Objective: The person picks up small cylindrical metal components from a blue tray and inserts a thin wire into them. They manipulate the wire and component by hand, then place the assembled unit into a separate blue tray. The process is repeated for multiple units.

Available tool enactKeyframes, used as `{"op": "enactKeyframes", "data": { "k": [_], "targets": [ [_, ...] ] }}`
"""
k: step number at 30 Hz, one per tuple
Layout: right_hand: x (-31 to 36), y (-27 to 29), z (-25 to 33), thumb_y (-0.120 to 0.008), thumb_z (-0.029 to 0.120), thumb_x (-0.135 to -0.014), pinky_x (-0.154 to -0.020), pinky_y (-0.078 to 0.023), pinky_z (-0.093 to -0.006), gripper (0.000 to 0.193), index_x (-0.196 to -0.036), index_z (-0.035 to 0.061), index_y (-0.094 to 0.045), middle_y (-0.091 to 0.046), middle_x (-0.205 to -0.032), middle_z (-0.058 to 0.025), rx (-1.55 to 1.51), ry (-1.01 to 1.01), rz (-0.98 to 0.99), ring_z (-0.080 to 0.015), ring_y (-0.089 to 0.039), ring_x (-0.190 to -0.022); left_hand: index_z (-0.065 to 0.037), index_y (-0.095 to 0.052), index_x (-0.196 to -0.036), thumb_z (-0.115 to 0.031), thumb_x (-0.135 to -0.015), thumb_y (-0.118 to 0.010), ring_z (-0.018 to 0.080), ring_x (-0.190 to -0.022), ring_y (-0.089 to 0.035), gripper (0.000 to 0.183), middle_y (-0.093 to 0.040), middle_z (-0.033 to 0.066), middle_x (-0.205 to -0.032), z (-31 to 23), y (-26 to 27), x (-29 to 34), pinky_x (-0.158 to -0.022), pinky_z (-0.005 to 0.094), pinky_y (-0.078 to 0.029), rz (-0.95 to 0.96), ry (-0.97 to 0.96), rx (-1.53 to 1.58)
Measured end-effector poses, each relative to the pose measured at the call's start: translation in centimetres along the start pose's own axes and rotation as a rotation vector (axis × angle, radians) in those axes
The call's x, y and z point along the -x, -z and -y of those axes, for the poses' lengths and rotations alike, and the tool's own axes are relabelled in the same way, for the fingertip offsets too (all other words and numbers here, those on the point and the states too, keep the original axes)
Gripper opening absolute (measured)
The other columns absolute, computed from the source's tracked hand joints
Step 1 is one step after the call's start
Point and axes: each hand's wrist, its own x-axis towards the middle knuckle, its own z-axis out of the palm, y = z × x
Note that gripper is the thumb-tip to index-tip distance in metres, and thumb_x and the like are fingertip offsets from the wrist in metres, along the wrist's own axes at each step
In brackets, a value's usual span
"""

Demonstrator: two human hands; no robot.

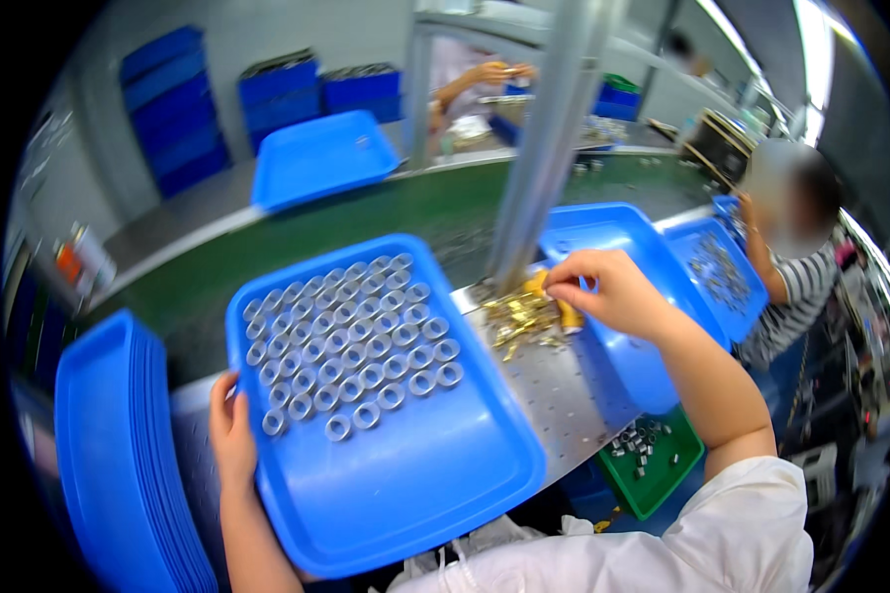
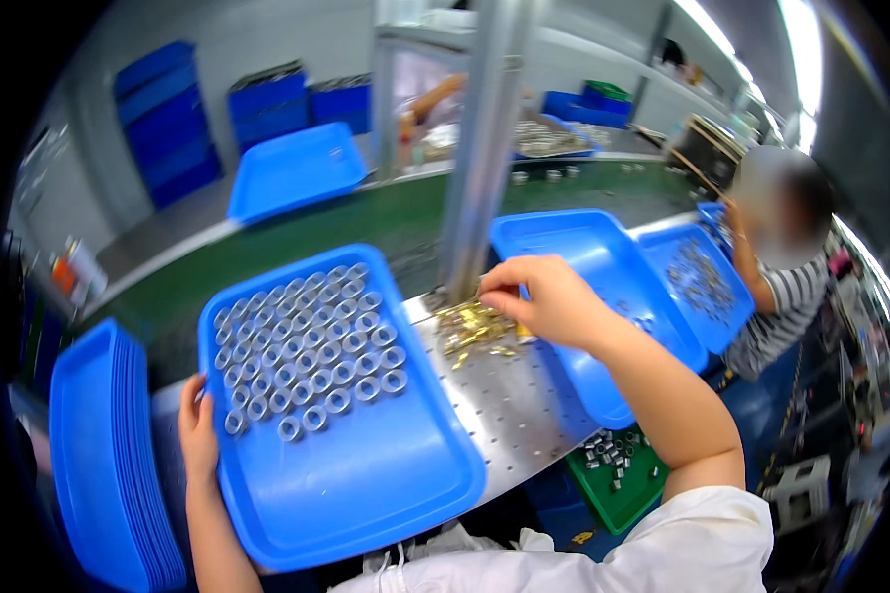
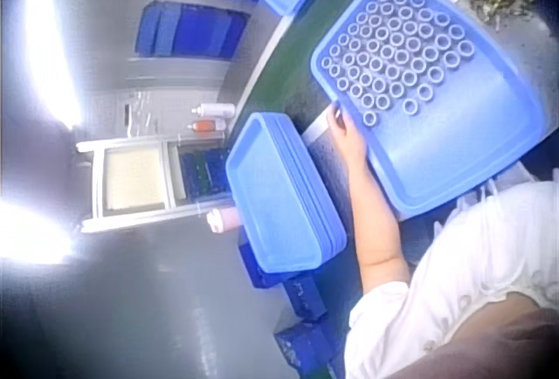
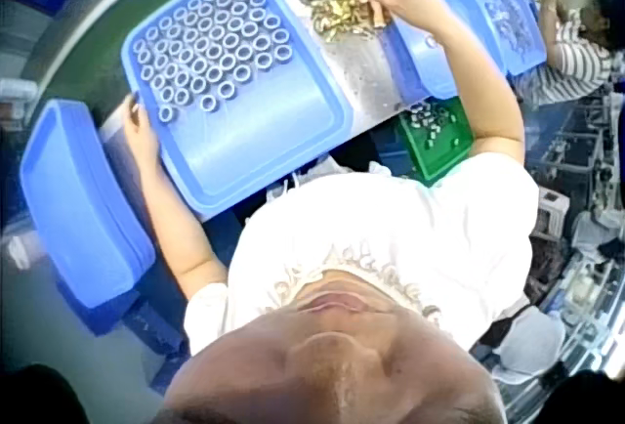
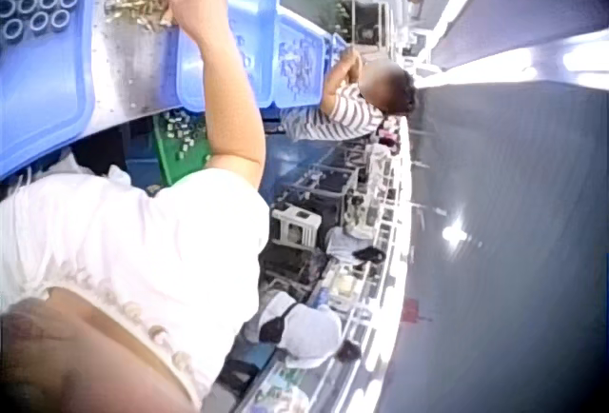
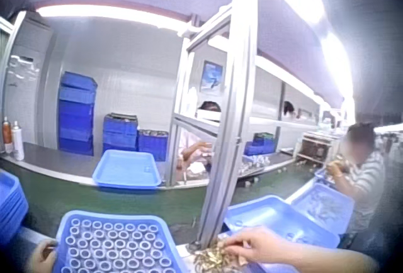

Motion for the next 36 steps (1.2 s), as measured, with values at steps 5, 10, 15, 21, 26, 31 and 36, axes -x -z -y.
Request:
{"op": "enactKeyframes", "data": {
  "k": [5, 10, 15, 21, 26, 31, 36],
  "targets": [
    [-0.4, 6.1, -14.0, -0.064, 0.011, -0.080, -0.064, -0.048, -0.0260, 0.012, -0.088, 0.0018, -0.066, -0.066, -0.075, -0.0056, 0.033, -0.183, -0.109, -0.0112, -0.059, -0.067, 0.001, -0.042, -0.125, 0.000, -0.089, -0.044, 0.0187, -0.104, -0.053, 0.037, -0.049, 0.0147, -0.120, -0.2, -0.6, -0.5, -0.092, 0.0294, -0.039, 0.006, -0.043, -0.090],
    [-6.6, 7.5, -24.4, -0.064, 0.013, -0.078, -0.068, -0.049, -0.0319, 0.014, -0.090, 0.0046, -0.067, -0.066, -0.080, -0.0097, 0.129, -0.278, -0.150, -0.0199, -0.063, -0.074, 0.002, -0.039, -0.125, 0.006, -0.086, -0.043, 0.0195, -0.104, -0.054, 0.039, -0.049, 0.0155, -0.119, -0.9, -0.4, -0.5, -0.092, 0.0293, -0.041, -0.023, 0.005, -0.150],
    [-13.9, 6.7, -34.3, -0.058, 0.012, -0.080, -0.081, -0.048, -0.0380, 0.017, -0.096, 0.0100, -0.065, -0.064, -0.099, -0.0128, 0.436, -0.422, -0.174, -0.0290, -0.061, -0.095, 0.001, -0.038, -0.127, 0.005, -0.086, -0.043, 0.0197, -0.107, -0.052, 0.041, -0.049, 0.0154, -0.119, -0.6, 0.1, -0.8, -0.093, 0.0295, -0.040, -0.018, 0.042, -0.229],
    [-19.5, 5.0, -37.8, -0.037, 0.010, -0.090, -0.085, -0.046, -0.0434, 0.021, -0.106, 0.0059, -0.048, -0.059, -0.112, -0.0156, 0.621, -0.463, -0.131, -0.0319, -0.056, -0.106, -0.001, -0.037, -0.129, 0.002, -0.088, -0.044, 0.0193, -0.108, -0.051, 0.041, -0.048, 0.0142, -0.122, -1.0, 1.1, 0.0, -0.094, 0.0287, -0.040, -0.018, 0.045, -0.324],
    [-21.1, 5.8, -42.6, -0.044, 0.000, -0.082, -0.077, -0.045, -0.0441, 0.022, -0.102, 0.0076, -0.044, -0.060, -0.096, -0.0237, 0.565, -0.562, -0.160, -0.0389, -0.058, -0.093, -0.001, -0.038, -0.128, 0.001, -0.089, -0.045, 0.0187, -0.109, -0.049, 0.040, -0.048, 0.0122, -0.121, -0.1, 1.3, -0.1, -0.096, 0.0287, -0.038, -0.022, 0.055, -0.347],
    [-22.0, 4.6, -42.2, -0.048, -0.003, -0.078, -0.072, -0.044, -0.0443, 0.021, -0.097, 0.0078, -0.045, -0.060, -0.089, -0.0217, 0.529, -0.506, -0.128, -0.0388, -0.058, -0.085, -0.001, -0.038, -0.128, -0.001, -0.089, -0.046, 0.0195, -0.111, -0.049, 0.040, -0.047, 0.0123, -0.122, 0.2, 2.4, 0.6, -0.097, 0.0296, -0.036, -0.063, 0.076, -0.357],
    [-21.7, 4.3, -40.2, -0.051, 0.001, -0.078, -0.071, -0.045, -0.0450, 0.018, -0.095, 0.0084, -0.046, -0.061, -0.088, -0.0191, 0.550, -0.455, -0.206, -0.0385, -0.058, -0.085, -0.002, -0.038, -0.129, -0.003, -0.090, -0.047, 0.0202, -0.113, -0.048, 0.040, -0.047, 0.0129, -0.124, -0.2, 2.3, 0.5, -0.098, 0.0307, -0.036, -0.067, 0.096, -0.398]
  ]
}}
